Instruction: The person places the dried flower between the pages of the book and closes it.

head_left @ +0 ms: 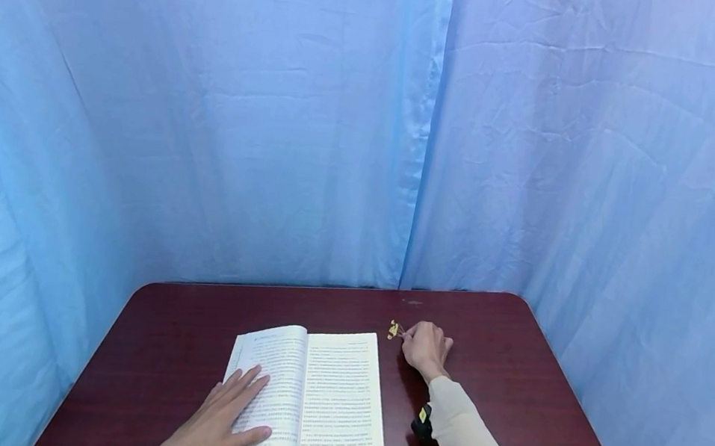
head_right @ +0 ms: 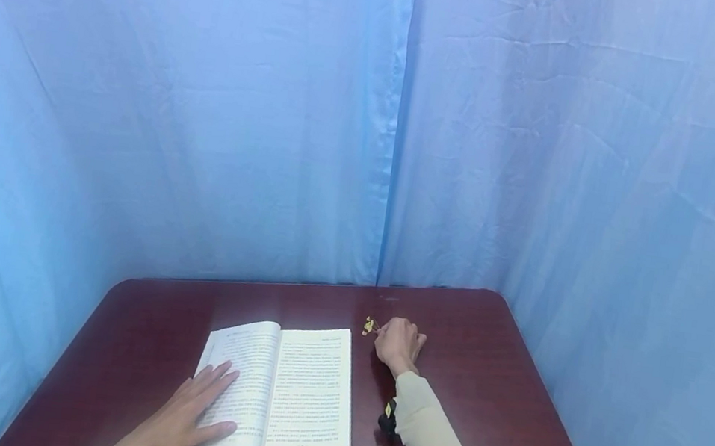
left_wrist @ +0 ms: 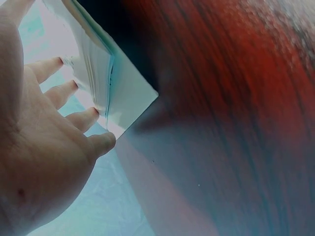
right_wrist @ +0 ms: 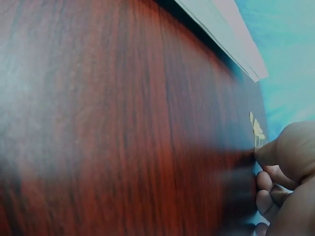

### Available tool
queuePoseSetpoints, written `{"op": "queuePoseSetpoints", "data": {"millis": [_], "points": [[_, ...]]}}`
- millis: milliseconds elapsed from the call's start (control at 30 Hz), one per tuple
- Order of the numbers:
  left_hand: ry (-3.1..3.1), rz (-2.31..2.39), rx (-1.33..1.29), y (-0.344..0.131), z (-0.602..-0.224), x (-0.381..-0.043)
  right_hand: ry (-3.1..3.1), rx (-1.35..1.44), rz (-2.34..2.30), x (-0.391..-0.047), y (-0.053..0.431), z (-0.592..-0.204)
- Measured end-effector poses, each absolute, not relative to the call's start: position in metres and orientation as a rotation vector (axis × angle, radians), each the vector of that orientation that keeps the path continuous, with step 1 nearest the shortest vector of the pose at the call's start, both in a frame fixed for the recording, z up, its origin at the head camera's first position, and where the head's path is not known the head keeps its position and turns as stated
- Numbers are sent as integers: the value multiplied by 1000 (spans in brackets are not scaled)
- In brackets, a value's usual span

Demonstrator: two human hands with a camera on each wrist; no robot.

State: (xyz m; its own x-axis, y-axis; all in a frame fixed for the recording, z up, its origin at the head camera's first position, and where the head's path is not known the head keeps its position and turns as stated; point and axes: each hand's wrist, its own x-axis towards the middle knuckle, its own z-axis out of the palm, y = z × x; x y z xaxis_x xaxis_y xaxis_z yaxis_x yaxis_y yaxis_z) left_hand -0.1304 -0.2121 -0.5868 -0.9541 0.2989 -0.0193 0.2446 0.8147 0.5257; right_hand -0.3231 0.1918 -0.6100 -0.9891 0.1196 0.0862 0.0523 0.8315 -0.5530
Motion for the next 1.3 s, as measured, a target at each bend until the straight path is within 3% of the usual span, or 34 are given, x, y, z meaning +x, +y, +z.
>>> {"op": "queuePoseSetpoints", "data": {"millis": [700, 1300], "points": [[2901, 808, 447, -212, -587, -130, -2715, 18, 1155, -308, 205, -613], [2926, 832, 461, -212, -589, -130, -2694, 4, 1486, -272, 198, -585]]}}
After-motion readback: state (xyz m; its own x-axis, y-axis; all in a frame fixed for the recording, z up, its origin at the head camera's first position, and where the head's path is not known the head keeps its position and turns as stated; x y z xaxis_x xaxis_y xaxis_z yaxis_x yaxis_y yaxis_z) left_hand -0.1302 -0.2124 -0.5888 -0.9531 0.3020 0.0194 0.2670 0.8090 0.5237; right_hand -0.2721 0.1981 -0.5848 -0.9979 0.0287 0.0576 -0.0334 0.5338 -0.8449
